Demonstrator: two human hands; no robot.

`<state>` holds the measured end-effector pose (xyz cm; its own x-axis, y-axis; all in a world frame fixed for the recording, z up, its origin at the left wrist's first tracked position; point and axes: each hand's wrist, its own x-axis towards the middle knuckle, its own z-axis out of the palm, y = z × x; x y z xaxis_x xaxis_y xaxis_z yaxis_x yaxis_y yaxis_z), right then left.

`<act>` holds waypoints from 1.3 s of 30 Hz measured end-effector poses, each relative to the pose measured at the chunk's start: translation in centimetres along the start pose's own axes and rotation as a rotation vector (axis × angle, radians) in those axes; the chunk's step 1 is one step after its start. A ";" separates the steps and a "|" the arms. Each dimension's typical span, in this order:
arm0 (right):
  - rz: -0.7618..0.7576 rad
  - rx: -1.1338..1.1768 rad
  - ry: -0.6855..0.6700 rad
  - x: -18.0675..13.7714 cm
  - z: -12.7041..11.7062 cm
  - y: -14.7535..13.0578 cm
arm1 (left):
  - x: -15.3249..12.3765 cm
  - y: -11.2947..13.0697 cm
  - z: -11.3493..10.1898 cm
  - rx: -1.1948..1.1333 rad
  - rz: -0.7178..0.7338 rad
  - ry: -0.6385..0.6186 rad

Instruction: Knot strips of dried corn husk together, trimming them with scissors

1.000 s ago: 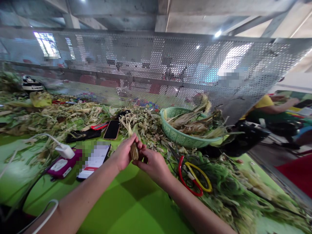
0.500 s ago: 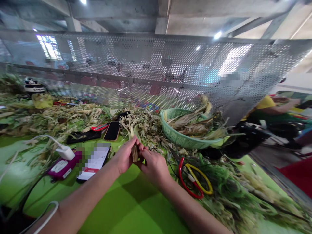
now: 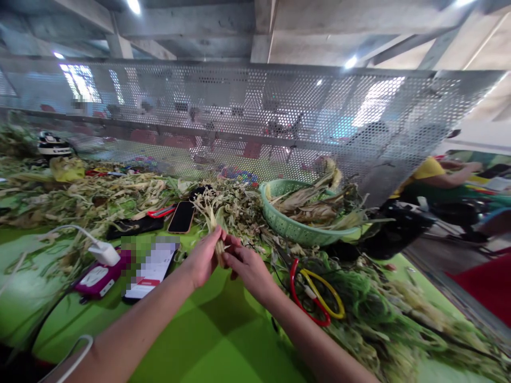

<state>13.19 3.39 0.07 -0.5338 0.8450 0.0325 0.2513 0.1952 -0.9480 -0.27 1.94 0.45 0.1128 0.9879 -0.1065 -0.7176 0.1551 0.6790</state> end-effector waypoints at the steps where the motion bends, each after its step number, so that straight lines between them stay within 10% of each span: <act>1: 0.021 0.086 -0.016 0.1 0.1 0.1 | -0.1 0.0 0.0 0.009 -0.013 -0.010; 10: 0.171 0.499 -0.037 -0.4 0.2 -0.7 | -0.1 0.6 -0.4 0.129 -0.004 -0.101; 21: -0.239 -0.473 0.328 -1.3 0.4 -1.6 | 0.6 -0.2 -0.9 0.143 0.118 0.126; 30: -0.566 -0.577 0.266 -1.0 0.6 -1.0 | 0.4 0.1 0.1 -0.087 -0.029 0.045; 39: -0.448 -0.740 0.292 -1.2 1.2 -0.8 | -0.3 0.0 0.5 0.054 -0.109 0.021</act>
<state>12.69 1.64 0.39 -0.5057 0.6862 0.5229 0.5776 0.7195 -0.3856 0.04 1.69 0.88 0.1734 0.9651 -0.1963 -0.6635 0.2618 0.7009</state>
